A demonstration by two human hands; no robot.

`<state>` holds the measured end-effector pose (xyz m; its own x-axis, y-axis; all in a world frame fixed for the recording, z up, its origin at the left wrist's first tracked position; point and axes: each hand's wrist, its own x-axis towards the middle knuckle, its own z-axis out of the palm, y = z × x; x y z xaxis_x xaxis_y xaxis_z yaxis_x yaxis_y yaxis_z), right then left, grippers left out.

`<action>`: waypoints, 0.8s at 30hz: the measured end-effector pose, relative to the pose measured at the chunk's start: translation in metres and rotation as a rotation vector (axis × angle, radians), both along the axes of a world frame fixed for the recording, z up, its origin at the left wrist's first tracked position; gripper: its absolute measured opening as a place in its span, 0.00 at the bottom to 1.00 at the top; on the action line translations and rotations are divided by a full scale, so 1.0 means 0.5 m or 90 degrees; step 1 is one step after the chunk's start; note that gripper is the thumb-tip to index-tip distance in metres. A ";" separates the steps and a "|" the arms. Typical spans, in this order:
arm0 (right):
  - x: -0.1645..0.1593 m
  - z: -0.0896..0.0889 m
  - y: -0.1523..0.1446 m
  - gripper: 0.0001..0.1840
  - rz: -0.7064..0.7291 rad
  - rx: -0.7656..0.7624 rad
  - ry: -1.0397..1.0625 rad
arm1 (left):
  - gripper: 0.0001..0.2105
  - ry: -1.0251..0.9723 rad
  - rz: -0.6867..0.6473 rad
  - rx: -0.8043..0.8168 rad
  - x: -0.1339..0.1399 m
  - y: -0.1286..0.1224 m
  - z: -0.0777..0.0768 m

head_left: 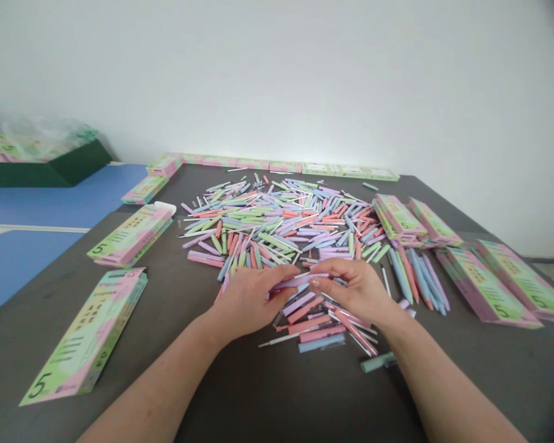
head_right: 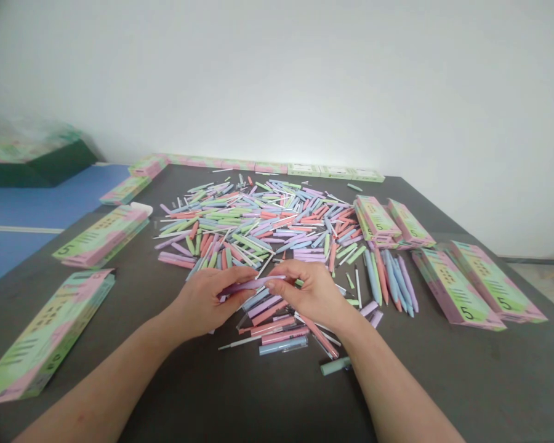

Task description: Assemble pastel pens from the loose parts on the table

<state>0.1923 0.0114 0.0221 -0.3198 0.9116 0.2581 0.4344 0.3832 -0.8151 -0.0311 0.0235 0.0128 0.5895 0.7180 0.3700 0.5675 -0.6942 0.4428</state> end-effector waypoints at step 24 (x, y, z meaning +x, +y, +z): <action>0.003 -0.012 0.003 0.18 -0.008 -0.020 -0.003 | 0.11 0.006 0.018 0.087 0.000 0.001 -0.013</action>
